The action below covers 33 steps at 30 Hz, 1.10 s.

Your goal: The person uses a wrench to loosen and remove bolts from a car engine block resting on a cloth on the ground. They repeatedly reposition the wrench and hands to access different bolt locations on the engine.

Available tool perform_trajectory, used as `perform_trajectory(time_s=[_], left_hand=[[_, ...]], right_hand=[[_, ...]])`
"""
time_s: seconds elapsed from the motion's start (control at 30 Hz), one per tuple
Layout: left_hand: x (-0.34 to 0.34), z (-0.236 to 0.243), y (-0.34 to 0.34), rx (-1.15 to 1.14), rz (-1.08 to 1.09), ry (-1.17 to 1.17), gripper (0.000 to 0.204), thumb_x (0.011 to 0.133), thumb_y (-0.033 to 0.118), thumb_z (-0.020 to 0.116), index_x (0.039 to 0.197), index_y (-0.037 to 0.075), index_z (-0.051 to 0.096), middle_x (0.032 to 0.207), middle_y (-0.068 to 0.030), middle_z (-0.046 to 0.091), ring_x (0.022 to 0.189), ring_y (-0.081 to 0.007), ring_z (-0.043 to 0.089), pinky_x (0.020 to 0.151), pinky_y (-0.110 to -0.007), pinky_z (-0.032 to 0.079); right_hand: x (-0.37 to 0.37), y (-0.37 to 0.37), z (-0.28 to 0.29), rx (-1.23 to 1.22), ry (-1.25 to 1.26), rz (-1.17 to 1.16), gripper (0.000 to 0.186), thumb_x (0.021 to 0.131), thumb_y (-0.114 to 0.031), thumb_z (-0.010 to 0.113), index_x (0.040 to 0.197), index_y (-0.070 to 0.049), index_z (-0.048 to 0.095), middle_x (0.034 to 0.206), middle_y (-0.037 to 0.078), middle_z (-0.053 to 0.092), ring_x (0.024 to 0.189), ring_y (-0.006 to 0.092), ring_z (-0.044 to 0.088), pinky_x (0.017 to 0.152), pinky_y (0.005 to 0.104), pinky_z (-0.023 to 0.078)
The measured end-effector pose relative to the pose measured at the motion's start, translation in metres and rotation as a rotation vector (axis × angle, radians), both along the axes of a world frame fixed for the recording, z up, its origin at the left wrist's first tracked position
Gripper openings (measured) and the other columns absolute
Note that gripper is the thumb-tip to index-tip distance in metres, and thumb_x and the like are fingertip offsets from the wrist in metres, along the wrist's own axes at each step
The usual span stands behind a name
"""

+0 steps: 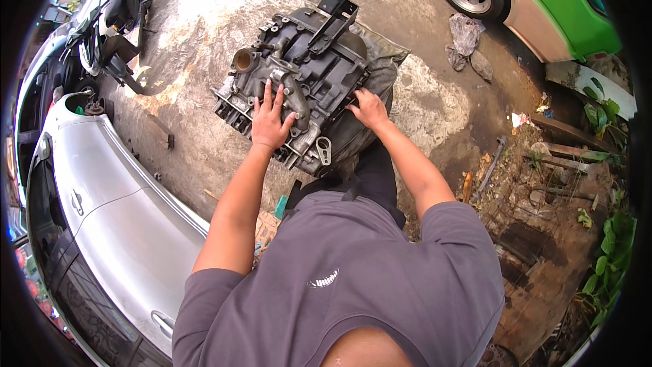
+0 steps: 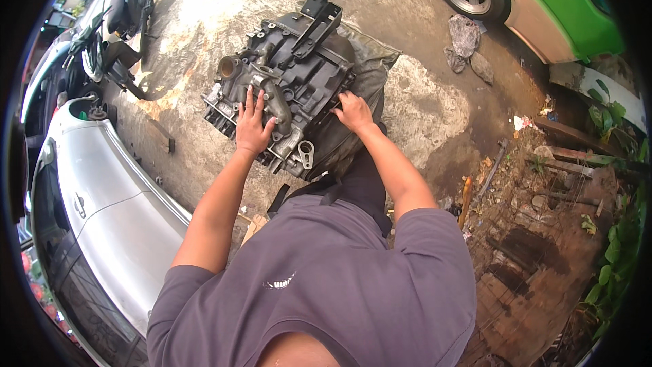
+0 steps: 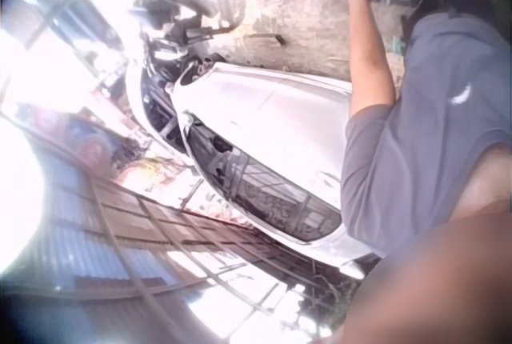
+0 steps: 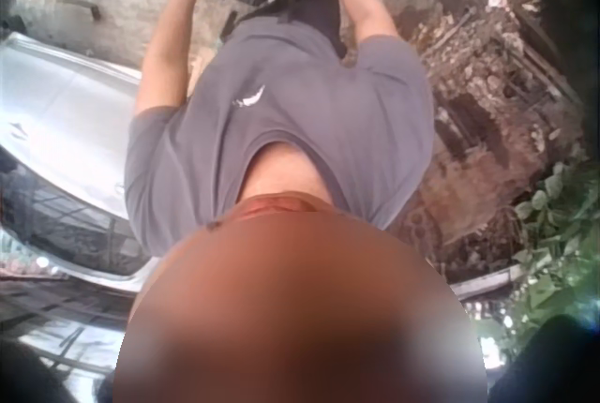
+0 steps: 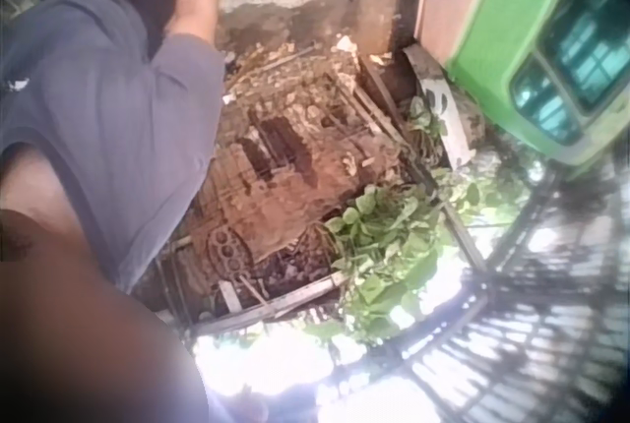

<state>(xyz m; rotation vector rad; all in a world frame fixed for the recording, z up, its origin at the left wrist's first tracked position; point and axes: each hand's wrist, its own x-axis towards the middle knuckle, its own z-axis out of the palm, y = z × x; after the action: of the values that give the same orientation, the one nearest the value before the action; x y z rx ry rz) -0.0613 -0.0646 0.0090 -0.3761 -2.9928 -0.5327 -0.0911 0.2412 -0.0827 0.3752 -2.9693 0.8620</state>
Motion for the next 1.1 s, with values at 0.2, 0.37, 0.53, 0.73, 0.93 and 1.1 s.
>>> perform_trajectory(time_s=[0.2,0.37,0.53,0.73,0.93,1.1], left_hand=[[0.0,-0.002,0.0,0.009,-0.006,0.01,0.079,0.091,0.05,0.055,0.157,0.017,0.026,0.163,-0.0165,0.018,0.142,-0.0363,0.035,0.117,-0.056,0.024],[0.0,0.0,0.0,0.013,-0.006,0.009,0.079,0.091,0.05,0.056,0.157,0.017,0.027,0.163,-0.0166,0.019,0.141,-0.0373,0.035,0.116,-0.056,0.024],[-0.001,0.0,-0.001,0.005,-0.011,0.007,0.08,0.09,0.05,0.057,0.157,0.017,0.027,0.163,-0.0179,0.019,0.142,-0.0381,0.035,0.116,-0.056,0.025],[-0.001,-0.002,0.0,0.002,-0.008,0.018,0.08,0.09,0.049,0.057,0.157,0.016,0.027,0.163,-0.0176,0.019,0.141,-0.0378,0.035,0.116,-0.056,0.024],[-0.001,-0.002,0.0,0.011,-0.012,0.012,0.08,0.09,0.049,0.056,0.156,0.015,0.027,0.163,-0.0182,0.019,0.141,-0.0384,0.036,0.116,-0.055,0.024],[-0.002,-0.003,-0.001,0.004,-0.011,-0.002,0.08,0.09,0.049,0.055,0.156,0.013,0.028,0.163,-0.0191,0.018,0.142,-0.0411,0.033,0.116,-0.055,0.024]], right_hand=[[-0.005,0.002,-0.015,-0.375,-0.085,-0.093,0.052,0.075,-0.028,0.083,0.11,0.0,0.057,0.102,0.021,0.065,0.094,0.0411,0.062,0.079,0.0437,0.051],[-0.004,0.003,-0.024,-0.422,-0.17,-0.21,0.055,0.07,-0.026,0.087,0.108,-0.001,0.058,0.103,0.02,0.067,0.097,0.0383,0.064,0.082,0.0419,0.051],[-0.001,0.004,-0.025,-0.53,-0.26,-0.208,0.054,0.065,-0.022,0.089,0.105,-0.001,0.059,0.101,0.017,0.068,0.097,0.0353,0.066,0.083,0.0405,0.051],[0.001,0.004,-0.03,-0.522,-0.331,-0.284,0.053,0.065,-0.022,0.089,0.104,-0.001,0.059,0.093,0.014,0.069,0.088,0.029,0.066,0.079,0.0385,0.052],[-0.002,0.01,-0.053,-0.471,-0.36,-0.322,0.067,0.063,-0.026,0.091,0.114,0.003,0.059,0.106,0.019,0.07,0.102,0.0305,0.067,0.088,0.0387,0.052],[-0.004,0.009,-0.08,-0.446,-0.419,-0.374,0.079,0.064,-0.029,0.092,0.124,0.007,0.055,0.114,0.018,0.069,0.104,0.0252,0.066,0.09,0.0352,0.051]])
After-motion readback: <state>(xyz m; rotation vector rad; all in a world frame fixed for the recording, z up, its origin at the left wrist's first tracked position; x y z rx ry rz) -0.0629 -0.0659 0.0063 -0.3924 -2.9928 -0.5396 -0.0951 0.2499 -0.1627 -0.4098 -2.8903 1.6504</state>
